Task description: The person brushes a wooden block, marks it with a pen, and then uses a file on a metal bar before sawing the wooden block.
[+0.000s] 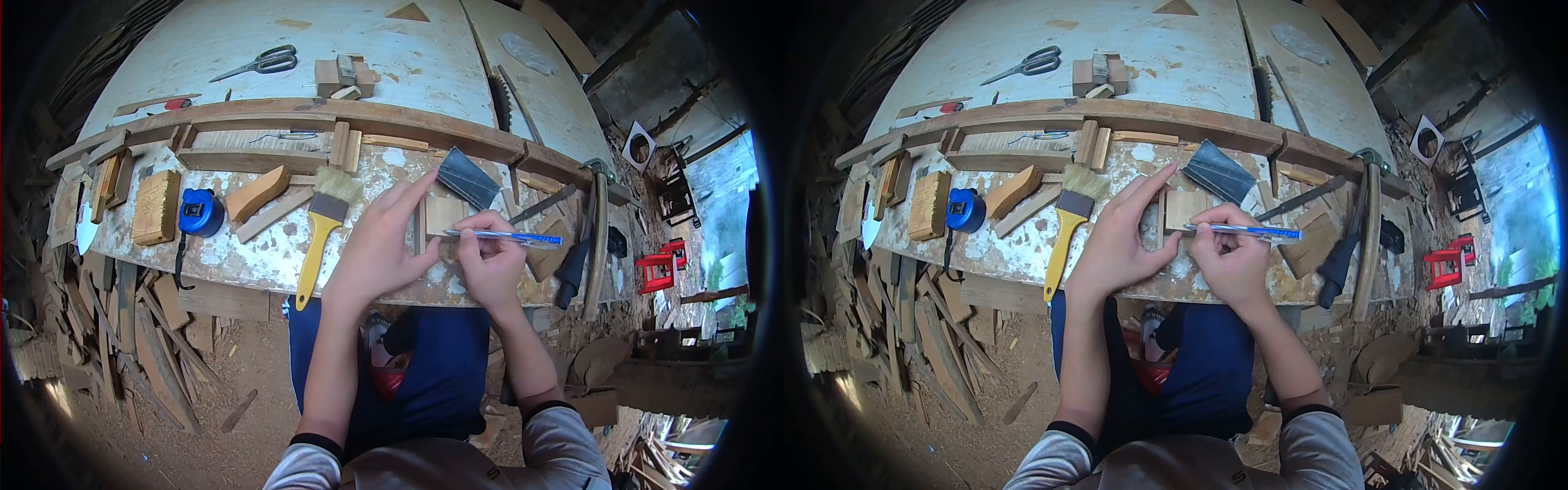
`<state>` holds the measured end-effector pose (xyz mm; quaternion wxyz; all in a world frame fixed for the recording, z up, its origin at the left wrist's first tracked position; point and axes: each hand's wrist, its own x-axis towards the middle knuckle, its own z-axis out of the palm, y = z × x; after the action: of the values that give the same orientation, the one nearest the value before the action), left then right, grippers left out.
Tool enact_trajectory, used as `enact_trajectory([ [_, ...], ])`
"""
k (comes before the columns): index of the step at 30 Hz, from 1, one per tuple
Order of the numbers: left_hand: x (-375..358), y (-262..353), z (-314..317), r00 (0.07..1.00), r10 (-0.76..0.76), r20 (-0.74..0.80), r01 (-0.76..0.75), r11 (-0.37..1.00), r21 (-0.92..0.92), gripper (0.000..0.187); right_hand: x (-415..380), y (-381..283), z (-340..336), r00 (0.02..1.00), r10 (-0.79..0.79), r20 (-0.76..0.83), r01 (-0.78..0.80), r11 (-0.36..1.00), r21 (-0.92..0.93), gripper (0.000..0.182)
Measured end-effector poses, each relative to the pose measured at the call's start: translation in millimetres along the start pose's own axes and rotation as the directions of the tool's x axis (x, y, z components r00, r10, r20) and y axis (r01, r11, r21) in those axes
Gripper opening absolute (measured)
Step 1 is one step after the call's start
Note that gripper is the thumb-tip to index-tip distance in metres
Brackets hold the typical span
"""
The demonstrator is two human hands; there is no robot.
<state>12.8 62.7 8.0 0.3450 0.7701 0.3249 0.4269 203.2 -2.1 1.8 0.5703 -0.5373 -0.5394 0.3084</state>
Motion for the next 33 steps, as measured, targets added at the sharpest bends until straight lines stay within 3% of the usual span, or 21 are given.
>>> enact_trajectory([
  [33, 1.0, 0.4, 0.2, 1.000, 0.000, -0.006, 0.000, 1.000, -0.002, 0.086, 0.7, -2.2, -1.0, 0.999, -0.043, 0.029, 0.044, 0.998, -0.036, 0.003],
])
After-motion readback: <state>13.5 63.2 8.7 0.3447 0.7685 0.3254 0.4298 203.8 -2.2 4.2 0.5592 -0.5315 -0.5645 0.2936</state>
